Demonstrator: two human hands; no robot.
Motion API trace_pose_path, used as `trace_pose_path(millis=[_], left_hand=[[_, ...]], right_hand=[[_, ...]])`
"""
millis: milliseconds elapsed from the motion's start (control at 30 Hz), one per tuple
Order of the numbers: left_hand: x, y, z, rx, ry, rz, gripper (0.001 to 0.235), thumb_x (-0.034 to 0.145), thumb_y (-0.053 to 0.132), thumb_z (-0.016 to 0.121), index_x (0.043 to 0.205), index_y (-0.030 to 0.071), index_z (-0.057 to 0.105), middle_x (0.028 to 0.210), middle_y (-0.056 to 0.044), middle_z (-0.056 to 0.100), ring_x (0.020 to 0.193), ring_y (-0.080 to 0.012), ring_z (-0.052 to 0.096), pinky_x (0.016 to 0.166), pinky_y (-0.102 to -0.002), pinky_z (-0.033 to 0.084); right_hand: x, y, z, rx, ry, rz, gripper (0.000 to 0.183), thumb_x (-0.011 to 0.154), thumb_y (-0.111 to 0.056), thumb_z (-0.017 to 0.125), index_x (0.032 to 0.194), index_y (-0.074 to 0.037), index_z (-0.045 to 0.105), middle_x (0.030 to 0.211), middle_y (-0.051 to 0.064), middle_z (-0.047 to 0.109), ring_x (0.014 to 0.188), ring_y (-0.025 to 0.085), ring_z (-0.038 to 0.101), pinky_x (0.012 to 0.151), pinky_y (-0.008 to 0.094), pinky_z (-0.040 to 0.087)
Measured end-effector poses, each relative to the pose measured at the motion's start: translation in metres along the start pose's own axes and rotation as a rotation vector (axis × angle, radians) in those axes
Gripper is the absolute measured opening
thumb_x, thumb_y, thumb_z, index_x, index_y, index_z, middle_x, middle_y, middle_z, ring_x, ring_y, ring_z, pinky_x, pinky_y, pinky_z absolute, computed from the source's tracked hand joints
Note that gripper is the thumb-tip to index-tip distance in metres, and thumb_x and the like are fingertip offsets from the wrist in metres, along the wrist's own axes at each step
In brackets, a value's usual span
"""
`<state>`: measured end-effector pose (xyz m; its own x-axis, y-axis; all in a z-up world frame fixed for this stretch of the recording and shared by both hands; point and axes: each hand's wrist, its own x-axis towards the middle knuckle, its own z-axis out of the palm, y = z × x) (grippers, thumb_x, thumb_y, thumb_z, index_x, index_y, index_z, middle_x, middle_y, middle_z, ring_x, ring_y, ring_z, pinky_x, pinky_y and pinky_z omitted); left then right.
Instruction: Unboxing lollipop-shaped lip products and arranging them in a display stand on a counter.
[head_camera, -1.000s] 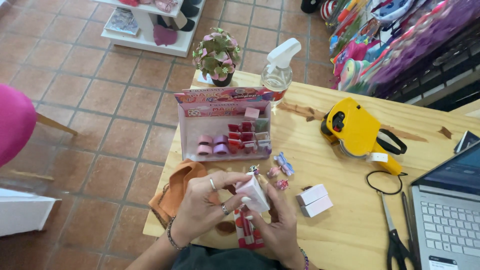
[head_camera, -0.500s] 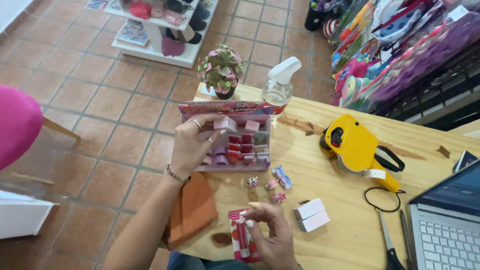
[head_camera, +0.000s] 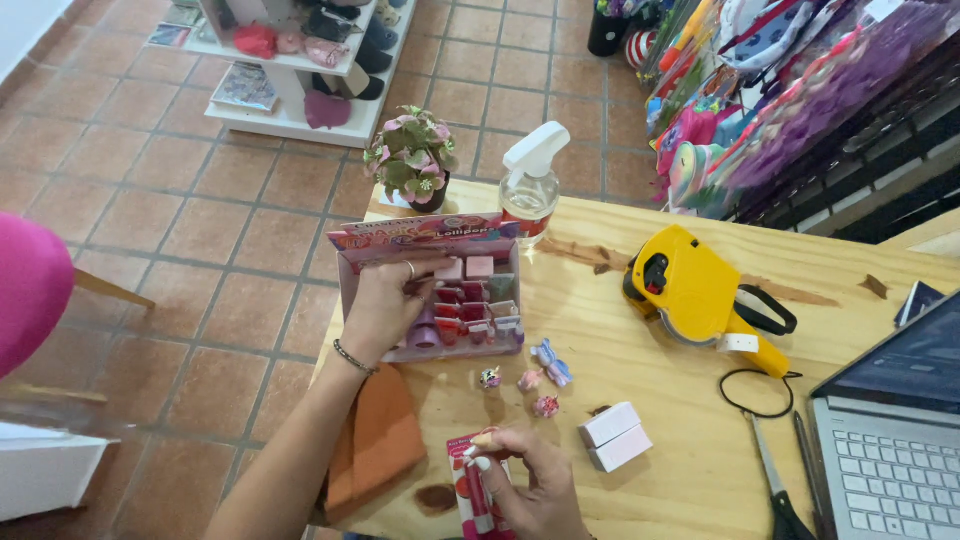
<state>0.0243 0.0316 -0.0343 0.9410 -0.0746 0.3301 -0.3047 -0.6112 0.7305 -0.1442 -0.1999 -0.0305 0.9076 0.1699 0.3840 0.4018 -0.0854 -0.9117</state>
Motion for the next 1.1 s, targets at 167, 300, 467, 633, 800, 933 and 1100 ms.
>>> trace_pose_path(millis=[167,300,467,633,800,933,1100], left_hand=[[0.001,0.003,0.001,0.194,-0.080,0.120,0.051,0.077,-0.004,0.062,0.119,0.018,0.079,0.128,-0.007,0.070,0.110,-0.0268,0.070,0.098,-0.038,0.052],[0.003,0.040,-0.008,0.324,-0.235,0.076,0.066,0.078,-0.005,0.045,0.132,0.022,0.071,0.136,-0.012,0.057,0.093,-0.0428,0.067,0.078,-0.058,0.054],[0.008,0.065,-0.007,0.406,-0.378,0.022,0.056,0.091,0.026,0.047,0.146,0.031,0.055,0.137,-0.012,0.047,0.086,-0.0469,0.066,0.074,-0.065,0.053],[0.007,0.059,-0.001,0.344,-0.392,-0.003,0.052,0.097,0.039,0.048,0.150,0.034,0.052,0.134,-0.013,0.044,0.089,-0.0493,0.064,0.073,-0.065,0.051],[0.005,0.043,0.003,0.109,-0.325,0.055,0.048,0.104,0.044,0.043,0.149,0.030,0.055,0.133,-0.014,0.049,0.127,-0.0343,0.056,0.112,-0.049,0.036],[0.000,0.044,-0.006,0.017,-0.238,0.089,0.046,0.105,0.037,0.047,0.147,0.021,0.057,0.137,-0.013,0.056,0.130,-0.0303,0.054,0.113,-0.044,0.037],[-0.010,0.040,-0.024,0.047,-0.170,-0.014,0.054,0.105,0.048,0.039,0.148,0.020,0.055,0.138,-0.017,0.062,0.126,-0.0358,0.057,0.106,-0.046,0.040]], right_hand=[[0.001,0.001,-0.001,-0.020,0.003,-0.036,0.010,0.091,-0.011,0.071,0.101,-0.008,0.071,0.096,0.009,0.079,0.077,0.015,0.072,0.073,0.025,0.058],[0.002,-0.002,-0.002,-0.057,0.003,-0.049,0.009,0.093,-0.014,0.071,0.099,-0.008,0.071,0.094,0.007,0.079,0.073,0.014,0.070,0.072,0.026,0.057],[0.004,-0.005,-0.002,-0.018,-0.027,-0.055,0.011,0.092,-0.010,0.070,0.102,-0.006,0.071,0.099,0.010,0.079,0.079,0.016,0.074,0.074,0.026,0.060],[0.008,-0.010,-0.002,-0.016,-0.059,-0.057,0.010,0.093,-0.008,0.070,0.103,-0.006,0.071,0.099,0.010,0.078,0.082,0.017,0.076,0.076,0.027,0.060],[0.008,-0.010,-0.001,-0.062,-0.091,-0.069,0.010,0.093,-0.010,0.069,0.103,-0.006,0.071,0.098,0.009,0.078,0.082,0.018,0.074,0.076,0.029,0.059],[0.008,-0.013,-0.004,-0.101,-0.075,-0.033,0.011,0.091,-0.008,0.072,0.102,-0.008,0.072,0.097,0.007,0.079,0.087,0.020,0.077,0.081,0.030,0.058],[0.015,-0.028,-0.026,-0.168,-0.049,-0.245,0.018,0.091,0.003,0.068,0.108,-0.002,0.070,0.100,0.010,0.077,0.088,0.023,0.076,0.080,0.034,0.064]])
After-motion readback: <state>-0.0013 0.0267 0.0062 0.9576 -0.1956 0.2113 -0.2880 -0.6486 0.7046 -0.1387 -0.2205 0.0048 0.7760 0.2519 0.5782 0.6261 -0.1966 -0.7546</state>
